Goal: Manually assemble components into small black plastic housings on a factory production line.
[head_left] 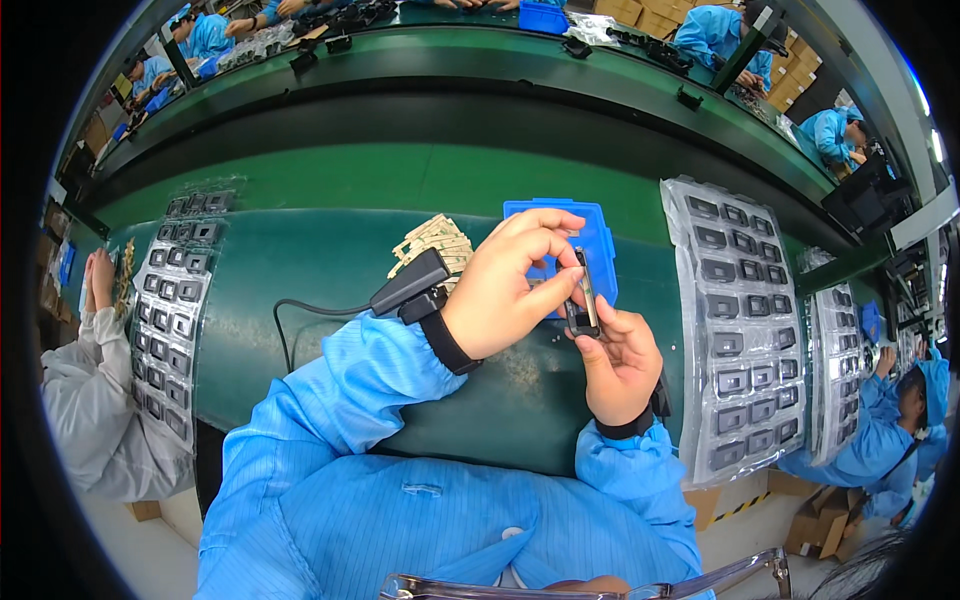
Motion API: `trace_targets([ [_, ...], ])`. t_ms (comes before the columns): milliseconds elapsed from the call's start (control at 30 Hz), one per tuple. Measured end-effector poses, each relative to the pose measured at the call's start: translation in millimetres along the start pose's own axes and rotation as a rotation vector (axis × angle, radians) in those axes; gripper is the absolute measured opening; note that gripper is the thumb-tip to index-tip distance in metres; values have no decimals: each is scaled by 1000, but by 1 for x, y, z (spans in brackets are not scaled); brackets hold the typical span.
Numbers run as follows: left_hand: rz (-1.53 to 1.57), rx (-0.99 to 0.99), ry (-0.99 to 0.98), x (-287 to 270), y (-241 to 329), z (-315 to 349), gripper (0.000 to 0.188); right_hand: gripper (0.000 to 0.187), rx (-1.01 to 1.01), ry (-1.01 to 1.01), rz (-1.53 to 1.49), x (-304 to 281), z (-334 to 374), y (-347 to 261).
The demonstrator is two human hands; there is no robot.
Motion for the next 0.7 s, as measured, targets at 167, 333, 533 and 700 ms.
trace_targets([
  [167,-338,418,9,4,39,6,6,37,22,155,10,-17,-3,4],
  [333,-194,149,142,-15,17,-3,9,35,138,367,35,-38,-8,7],
  [533,-753,367,12,-6,11,-5,18,22,298,346,-150,-39,-5,23],
  [700,86,-172,-132,16,-7,4,35,16,305,228,-178,-26,-1,22],
])
Point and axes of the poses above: each hand's wrist, its own z-axis away from the middle knuckle, its own x-axis out of the palm, y = z × x, the point moved 10 cm from there along -z, towards the middle knuckle, and after that the axes turned 7 degrees about y, right-handed, at the moved point
